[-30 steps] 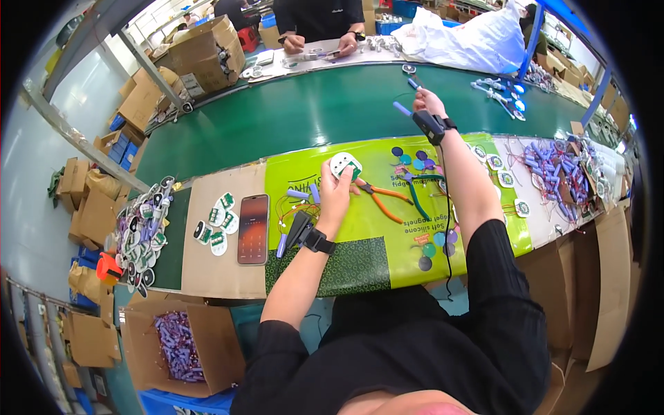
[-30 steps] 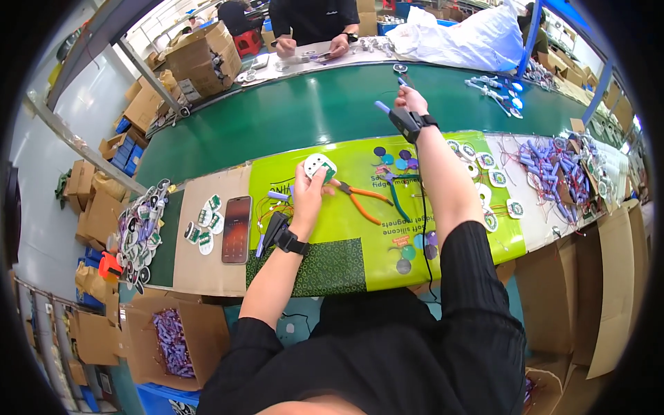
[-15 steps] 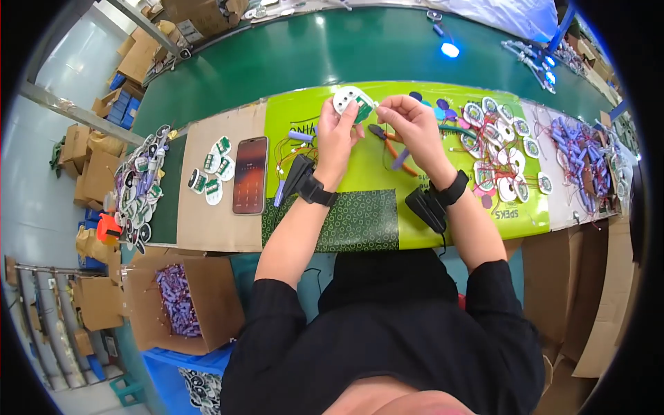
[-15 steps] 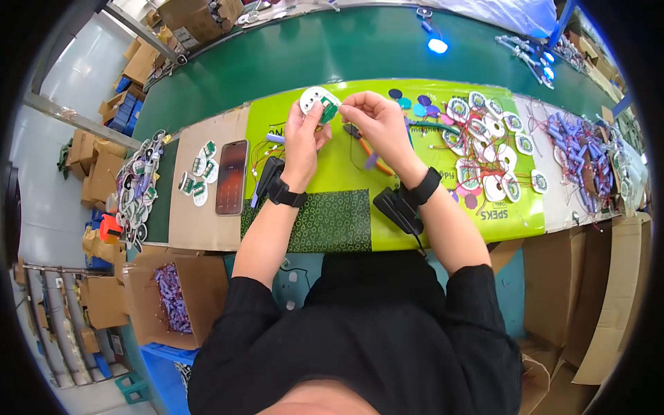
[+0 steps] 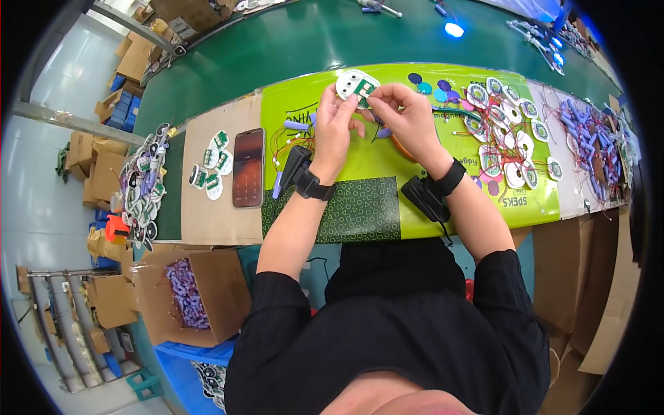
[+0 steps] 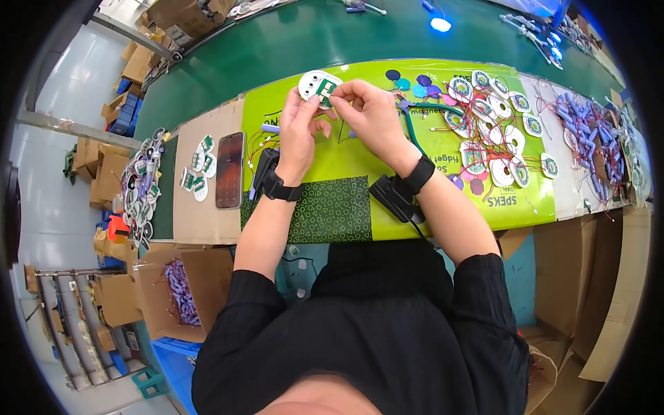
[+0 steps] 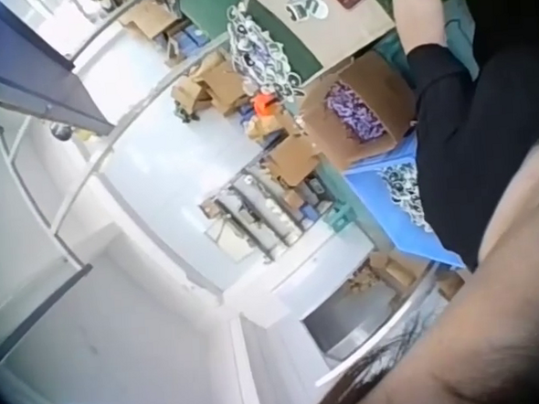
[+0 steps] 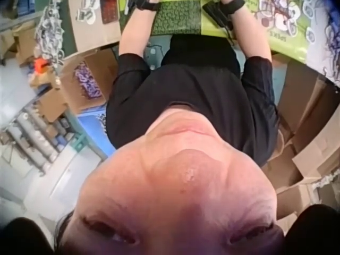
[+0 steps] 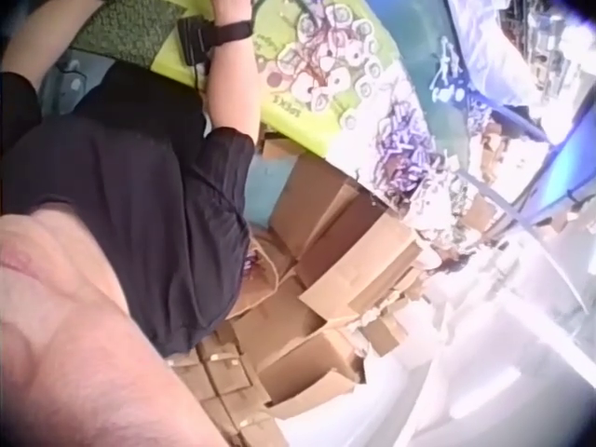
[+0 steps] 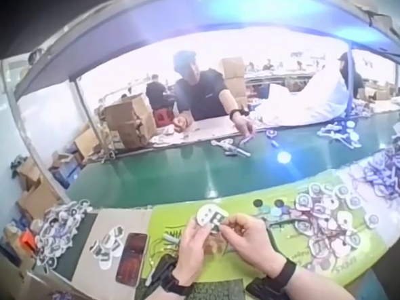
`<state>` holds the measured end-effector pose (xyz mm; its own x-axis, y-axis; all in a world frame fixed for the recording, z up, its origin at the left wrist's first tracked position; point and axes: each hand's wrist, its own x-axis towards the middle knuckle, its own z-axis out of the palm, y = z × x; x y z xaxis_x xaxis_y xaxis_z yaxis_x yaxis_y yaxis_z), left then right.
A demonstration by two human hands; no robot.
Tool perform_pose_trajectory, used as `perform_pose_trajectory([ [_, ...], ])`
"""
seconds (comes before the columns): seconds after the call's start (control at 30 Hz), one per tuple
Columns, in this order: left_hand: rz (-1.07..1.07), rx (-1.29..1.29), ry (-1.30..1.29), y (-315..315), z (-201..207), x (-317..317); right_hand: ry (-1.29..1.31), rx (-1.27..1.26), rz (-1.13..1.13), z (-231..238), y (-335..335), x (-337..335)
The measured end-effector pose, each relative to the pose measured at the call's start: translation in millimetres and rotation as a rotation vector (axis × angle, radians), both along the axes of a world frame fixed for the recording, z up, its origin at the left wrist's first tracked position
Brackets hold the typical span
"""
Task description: The person assembles electronic devices by connecting a battery to a circuit board, testing the connection to light up an LED, and then snapping the board into a plastic housing.
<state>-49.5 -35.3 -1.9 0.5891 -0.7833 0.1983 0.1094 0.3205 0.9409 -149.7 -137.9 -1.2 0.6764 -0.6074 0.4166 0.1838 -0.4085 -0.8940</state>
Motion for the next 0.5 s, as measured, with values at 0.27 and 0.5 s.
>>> perform_pose_trajectory([
  [0.27, 0.114, -0.095, -0.123, -2.0, 2.5, -1.7, -0.069, 0.048, 0.041, 5.8, -0.6, -1.2],
  [0.5, 0.122, -0.012, -0.398, -2.8, -5.1, 1.7, 0.044, 0.588, 0.385, 4.6, -20.4, -4.0],
])
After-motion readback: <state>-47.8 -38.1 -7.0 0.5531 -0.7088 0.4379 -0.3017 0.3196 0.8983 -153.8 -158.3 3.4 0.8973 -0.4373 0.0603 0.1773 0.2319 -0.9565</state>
